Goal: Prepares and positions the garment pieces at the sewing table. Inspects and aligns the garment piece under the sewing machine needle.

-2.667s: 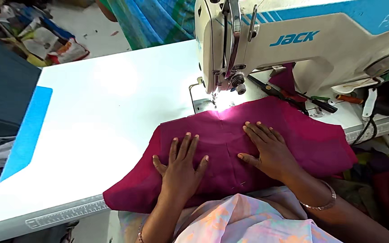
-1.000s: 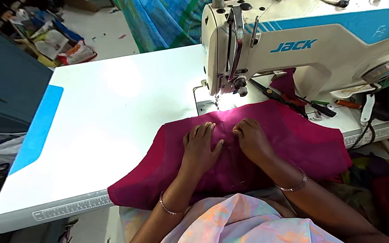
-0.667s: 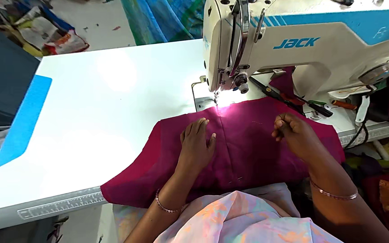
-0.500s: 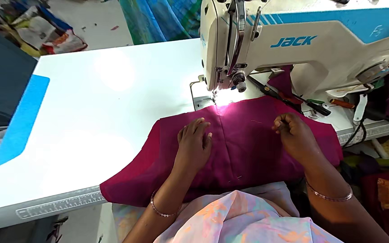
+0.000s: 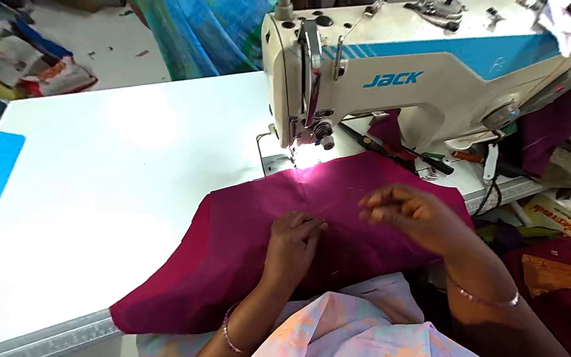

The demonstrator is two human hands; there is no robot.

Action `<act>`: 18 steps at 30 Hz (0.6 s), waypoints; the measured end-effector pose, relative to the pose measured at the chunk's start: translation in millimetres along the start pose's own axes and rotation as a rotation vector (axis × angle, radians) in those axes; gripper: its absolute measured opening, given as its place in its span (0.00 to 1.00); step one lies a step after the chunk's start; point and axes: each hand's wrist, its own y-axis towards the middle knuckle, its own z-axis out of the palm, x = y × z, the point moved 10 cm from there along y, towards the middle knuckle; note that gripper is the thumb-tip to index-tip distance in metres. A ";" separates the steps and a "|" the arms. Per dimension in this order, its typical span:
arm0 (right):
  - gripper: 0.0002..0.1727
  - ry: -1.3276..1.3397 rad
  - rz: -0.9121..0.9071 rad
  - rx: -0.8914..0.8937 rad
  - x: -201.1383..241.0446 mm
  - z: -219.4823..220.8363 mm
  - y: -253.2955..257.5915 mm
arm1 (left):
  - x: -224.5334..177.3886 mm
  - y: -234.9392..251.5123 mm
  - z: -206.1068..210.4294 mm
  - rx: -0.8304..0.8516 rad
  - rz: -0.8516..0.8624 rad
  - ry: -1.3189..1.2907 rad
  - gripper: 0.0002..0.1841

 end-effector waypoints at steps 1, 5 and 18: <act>0.10 -0.200 0.087 -0.142 -14.9 -28.1 2.7 | 4.6 0.0 -6.6 -0.036 -0.037 -0.038 0.09; 0.14 -0.665 0.323 -0.344 -68.8 -79.0 5.9 | 30.9 0.2 -29.1 -0.167 -0.206 -0.201 0.07; 0.20 -0.705 0.335 -0.432 -73.2 -87.4 21.4 | 73.0 -6.2 -75.8 -0.241 -0.373 -0.234 0.06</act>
